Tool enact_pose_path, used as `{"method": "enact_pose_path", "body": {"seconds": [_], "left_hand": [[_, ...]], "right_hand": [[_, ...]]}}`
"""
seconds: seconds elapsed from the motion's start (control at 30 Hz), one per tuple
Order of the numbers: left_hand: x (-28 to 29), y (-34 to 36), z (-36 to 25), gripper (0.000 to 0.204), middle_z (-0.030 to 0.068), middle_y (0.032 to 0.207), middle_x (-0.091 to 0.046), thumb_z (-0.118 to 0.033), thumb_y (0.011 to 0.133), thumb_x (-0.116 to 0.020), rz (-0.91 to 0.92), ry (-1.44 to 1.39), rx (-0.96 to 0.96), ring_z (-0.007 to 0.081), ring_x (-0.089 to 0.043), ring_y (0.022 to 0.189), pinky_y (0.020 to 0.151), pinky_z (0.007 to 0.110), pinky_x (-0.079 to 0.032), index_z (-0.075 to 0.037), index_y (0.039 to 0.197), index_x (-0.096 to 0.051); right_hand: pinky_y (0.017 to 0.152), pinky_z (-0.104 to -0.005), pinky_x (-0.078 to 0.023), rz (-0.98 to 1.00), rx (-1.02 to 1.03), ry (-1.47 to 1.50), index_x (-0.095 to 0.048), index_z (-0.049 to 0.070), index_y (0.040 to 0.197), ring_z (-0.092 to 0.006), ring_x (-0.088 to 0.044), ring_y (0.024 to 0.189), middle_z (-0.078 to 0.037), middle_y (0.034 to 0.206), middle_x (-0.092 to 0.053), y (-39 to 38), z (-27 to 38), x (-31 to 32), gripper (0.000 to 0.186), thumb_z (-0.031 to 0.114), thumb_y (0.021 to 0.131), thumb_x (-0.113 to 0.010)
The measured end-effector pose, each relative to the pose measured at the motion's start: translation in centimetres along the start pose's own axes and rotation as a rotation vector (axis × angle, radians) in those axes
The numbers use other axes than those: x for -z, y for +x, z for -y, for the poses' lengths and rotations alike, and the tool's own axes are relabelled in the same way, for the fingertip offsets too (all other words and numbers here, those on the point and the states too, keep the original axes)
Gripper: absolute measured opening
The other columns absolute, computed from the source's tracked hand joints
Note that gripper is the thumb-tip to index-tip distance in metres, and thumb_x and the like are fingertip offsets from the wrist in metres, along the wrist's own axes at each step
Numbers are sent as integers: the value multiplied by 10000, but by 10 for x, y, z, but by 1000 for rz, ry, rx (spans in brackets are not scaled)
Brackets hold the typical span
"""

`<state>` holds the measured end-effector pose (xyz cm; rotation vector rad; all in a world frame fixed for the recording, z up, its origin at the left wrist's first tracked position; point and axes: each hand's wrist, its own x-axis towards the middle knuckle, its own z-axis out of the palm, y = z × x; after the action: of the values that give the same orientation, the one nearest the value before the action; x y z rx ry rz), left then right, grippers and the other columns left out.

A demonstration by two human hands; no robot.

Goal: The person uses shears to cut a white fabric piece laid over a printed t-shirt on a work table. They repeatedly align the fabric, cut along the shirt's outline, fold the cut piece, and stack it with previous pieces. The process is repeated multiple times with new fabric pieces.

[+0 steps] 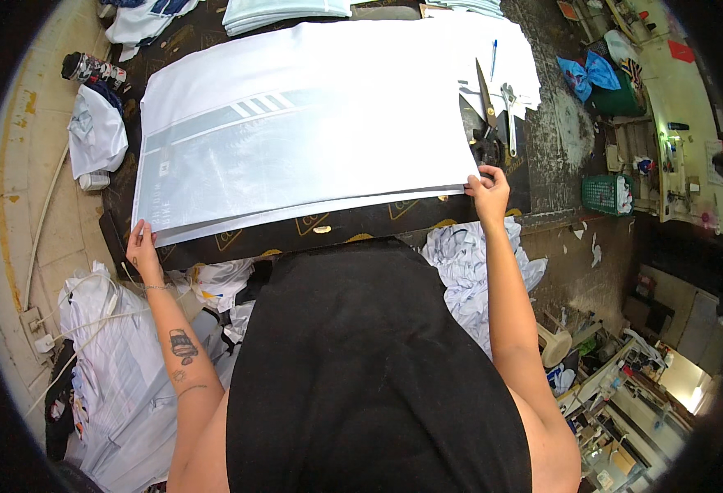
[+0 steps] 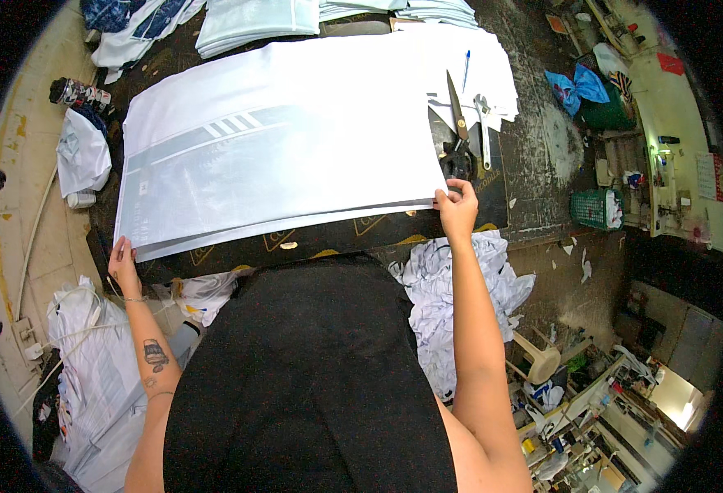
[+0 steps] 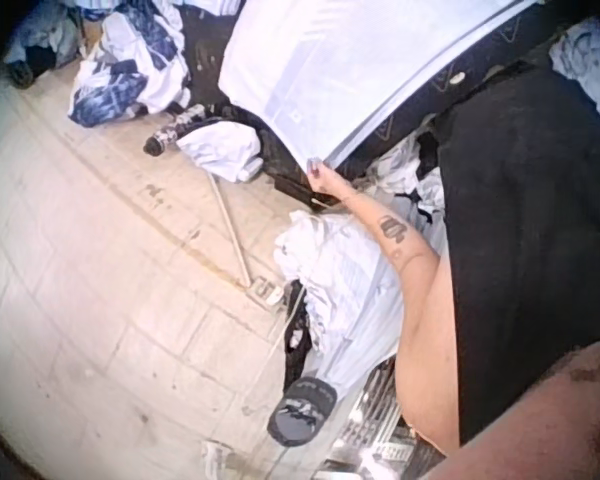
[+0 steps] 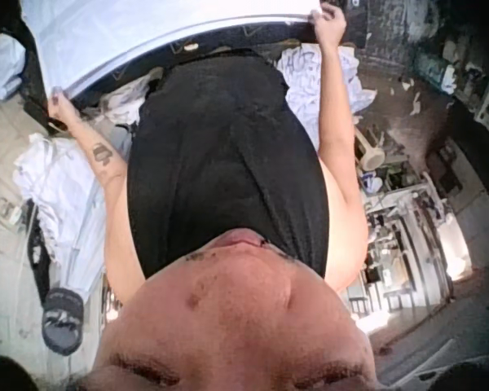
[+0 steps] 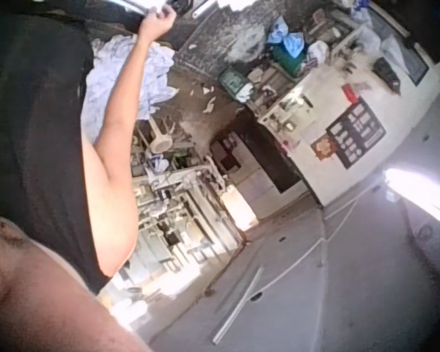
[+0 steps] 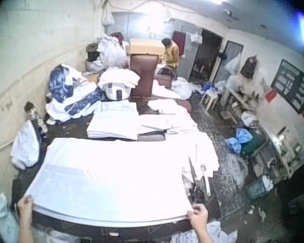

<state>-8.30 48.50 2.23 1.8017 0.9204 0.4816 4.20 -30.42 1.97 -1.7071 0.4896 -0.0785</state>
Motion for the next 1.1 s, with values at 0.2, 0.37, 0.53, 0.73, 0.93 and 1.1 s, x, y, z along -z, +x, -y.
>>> {"method": "enact_pose_path", "body": {"seconds": [0.2,0.37,0.53,0.73,0.93,1.1], "left_hand": [[2,-14,-3,335,48,898,-685,-126,943,-774,28,244,137,116,-633,759,746,268,-568,17,1245,-746],[-7,-23,-34,320,43,872,-714,-175,927,-805,-51,298,-23,105,-634,738,680,253,-510,-1,1193,-766],[-9,-36,-41,264,47,747,-707,-233,861,-849,-158,421,-204,138,-637,674,684,314,-520,-36,1032,-808],[-24,-48,-3,231,88,741,-690,-270,848,-819,-249,568,-39,240,-650,668,704,392,-532,-72,967,-805],[-46,-62,4,137,125,1015,-695,-232,867,-699,-408,914,-123,379,-649,1022,930,489,-498,-107,892,-750],[-47,-63,9,152,120,1033,-690,-245,878,-693,-480,737,-107,366,-640,1053,958,501,-475,-104,906,-741]], "right_hand": [[747,-395,-588,-111,57,-621,-625,52,1202,-235,-751,762,-126,860,-764,-16,1,6,472,172,789,-818],[715,-384,-584,-76,267,-716,-618,92,1239,-225,-732,732,-103,847,-736,-16,-9,2,418,118,847,-759],[674,-360,-519,99,302,-739,-636,96,1315,-189,-602,704,-91,904,-655,-16,-11,8,377,101,943,-692],[768,-377,-507,222,310,-837,-676,70,1253,-233,-595,817,-114,1057,-658,-13,-10,11,280,54,978,-627],[943,-437,-521,193,246,-976,-636,30,1299,-383,-648,1082,-200,1239,-649,-12,1,5,333,54,966,-634],[1058,-495,-468,279,546,-1105,-643,86,1359,-429,-541,1281,-232,1402,-569,-32,7,-6,414,91,951,-715]]}}
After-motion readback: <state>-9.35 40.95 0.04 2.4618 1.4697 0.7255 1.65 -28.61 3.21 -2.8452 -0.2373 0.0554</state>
